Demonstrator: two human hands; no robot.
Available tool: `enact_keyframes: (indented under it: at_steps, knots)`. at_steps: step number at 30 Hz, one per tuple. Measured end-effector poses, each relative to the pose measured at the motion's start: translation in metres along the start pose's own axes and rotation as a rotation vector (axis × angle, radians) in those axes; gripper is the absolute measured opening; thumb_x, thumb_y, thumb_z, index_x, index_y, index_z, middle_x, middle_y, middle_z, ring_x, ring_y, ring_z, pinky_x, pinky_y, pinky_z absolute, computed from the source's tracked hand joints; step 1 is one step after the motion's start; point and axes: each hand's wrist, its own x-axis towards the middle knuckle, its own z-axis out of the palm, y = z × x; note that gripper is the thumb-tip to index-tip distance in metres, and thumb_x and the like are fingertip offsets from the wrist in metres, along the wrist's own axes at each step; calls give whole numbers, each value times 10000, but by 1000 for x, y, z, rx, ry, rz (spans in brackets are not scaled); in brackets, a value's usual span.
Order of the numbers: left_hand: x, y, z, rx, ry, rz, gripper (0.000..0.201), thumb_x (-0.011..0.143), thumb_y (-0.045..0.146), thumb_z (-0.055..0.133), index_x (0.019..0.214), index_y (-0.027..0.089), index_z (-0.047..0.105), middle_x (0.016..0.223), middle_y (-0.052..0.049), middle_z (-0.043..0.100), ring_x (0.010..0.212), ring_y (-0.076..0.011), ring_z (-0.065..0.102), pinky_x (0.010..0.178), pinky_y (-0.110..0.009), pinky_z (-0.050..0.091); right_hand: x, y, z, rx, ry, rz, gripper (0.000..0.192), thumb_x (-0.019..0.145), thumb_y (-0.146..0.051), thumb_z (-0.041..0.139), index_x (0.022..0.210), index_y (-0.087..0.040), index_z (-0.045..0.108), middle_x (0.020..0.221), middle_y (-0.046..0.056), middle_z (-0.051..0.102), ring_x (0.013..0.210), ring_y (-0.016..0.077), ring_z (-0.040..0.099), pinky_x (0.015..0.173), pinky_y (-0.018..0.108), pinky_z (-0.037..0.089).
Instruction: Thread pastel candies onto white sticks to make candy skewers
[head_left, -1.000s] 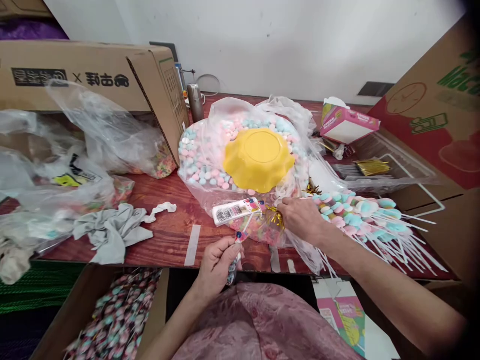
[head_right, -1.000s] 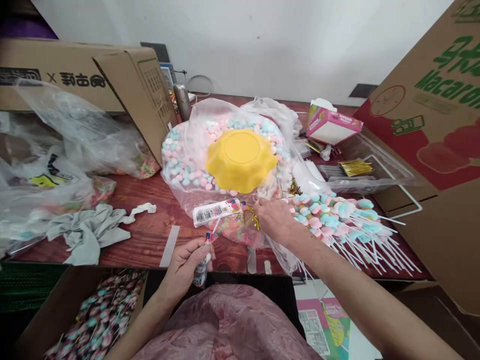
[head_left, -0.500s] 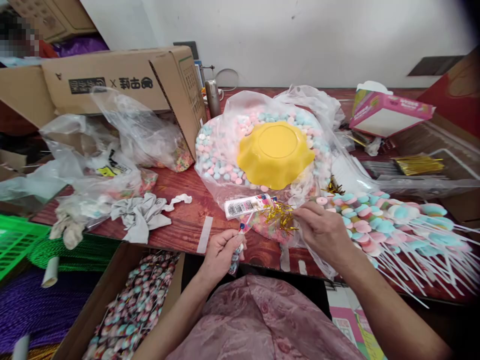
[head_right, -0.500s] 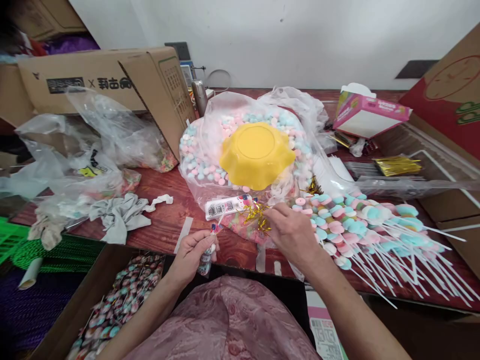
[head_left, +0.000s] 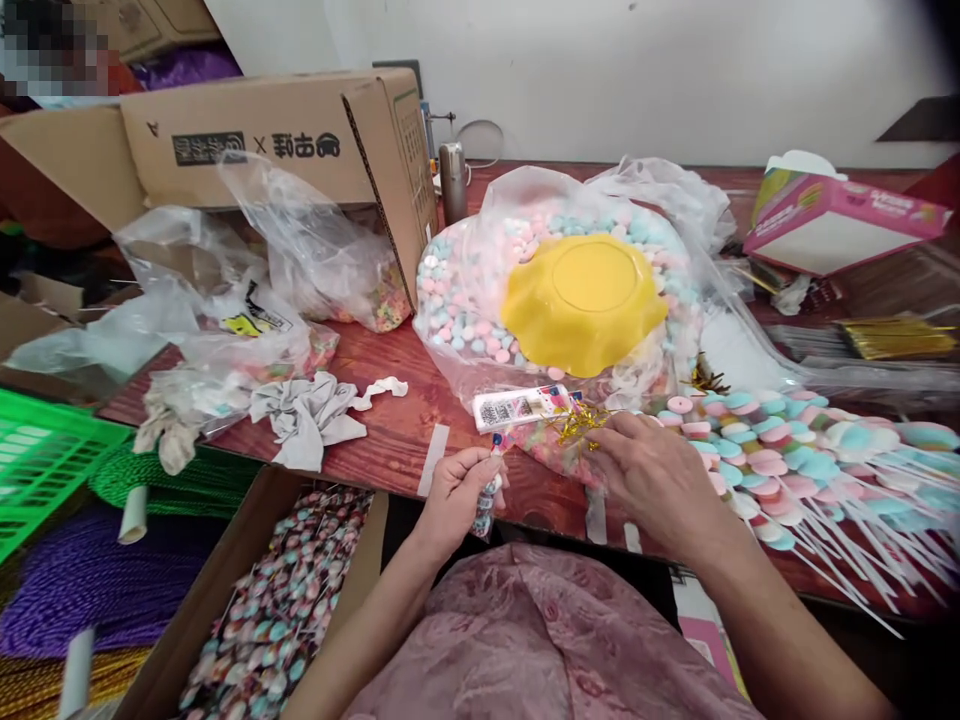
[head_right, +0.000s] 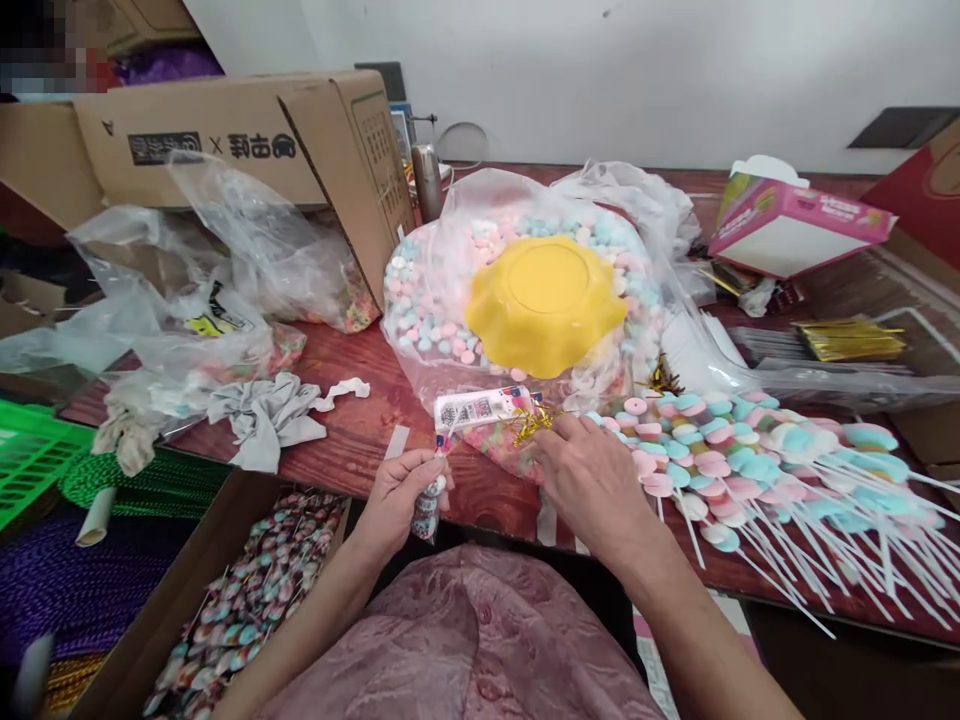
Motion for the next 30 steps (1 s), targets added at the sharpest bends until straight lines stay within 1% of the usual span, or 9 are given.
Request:
enact_keyframes:
  at_steps: [5, 9, 13, 18, 23, 25, 27, 28, 30]
  knots:
    - [-2, -3, 12, 18, -86, -65, 420, 809, 557, 650, 733, 145, 633, 529, 7, 597, 387, -56, 441, 398, -177, 323, 18, -23, 8, -16, -44, 106, 274, 949, -167, 461, 935, -193, 733, 950, 116, 671, 924, 244, 596, 701, 322, 364]
    - [-7, -3, 11, 24, -65, -33, 408, 798, 549, 667, 735, 148, 631, 569, 1, 606, 444, -70, 498, 429, -181, 341, 37, -38, 21, 32, -32, 180, 268, 951, -211, 468, 975, -132, 723, 1024, 170, 678, 975, 270, 600, 706, 323, 403]
    - [-17, -2, 5, 64, -54, -17, 408, 816, 548, 654, 725, 151, 636, 566, -6, 608, 467, -72, 498, 472, -192, 350, 43, -41, 34, 105, 21, 196, 242, 910, -173, 484, 942, -108, 715, 1007, 183, 687, 972, 287, 614, 729, 338, 431]
    - [-29, -4, -2, 88, -32, -29, 439, 802, 580, 657, 718, 150, 636, 556, -11, 604, 467, -76, 488, 486, -199, 355, 32, -28, 43, 267, 189, 221, 223, 912, -181, 450, 921, -148, 671, 925, 122, 695, 899, 238, 629, 763, 321, 455]
    - [-29, 2, 3, 99, -42, -55, 437, 748, 574, 710, 725, 142, 654, 654, -21, 624, 530, -85, 547, 503, -196, 374, 17, -11, 24, 461, 456, 253, 294, 982, -279, 343, 915, -191, 614, 906, 84, 689, 881, 218, 634, 804, 343, 495]
    - [-26, 5, 8, 94, -32, -72, 427, 727, 564, 725, 733, 141, 662, 663, -14, 615, 523, -80, 536, 504, -196, 373, 11, -13, 12, 629, 587, 211, 250, 970, -304, 394, 912, -205, 616, 875, 73, 689, 854, 220, 640, 804, 359, 509]
    - [-22, 7, 14, 82, -8, -66, 412, 718, 550, 727, 745, 144, 669, 651, -2, 594, 513, -76, 503, 504, -202, 370, 3, -25, 2, 801, 646, 99, 193, 952, -299, 470, 921, -220, 643, 863, 62, 694, 824, 218, 645, 782, 360, 517]
    - [-20, 7, 17, 83, 0, -42, 400, 723, 541, 721, 742, 145, 670, 638, 3, 579, 519, -79, 486, 510, -208, 373, -2, -33, -1, 835, 627, 21, 180, 947, -281, 492, 940, -227, 664, 883, 62, 705, 836, 219, 649, 788, 362, 518]
    - [-16, 6, 22, 111, 17, 68, 355, 757, 501, 691, 722, 149, 667, 635, 3, 564, 577, -100, 485, 565, -228, 407, -8, -51, 0, 778, 526, -158, 222, 943, -228, 488, 985, -243, 706, 919, 59, 736, 869, 222, 668, 817, 372, 519]
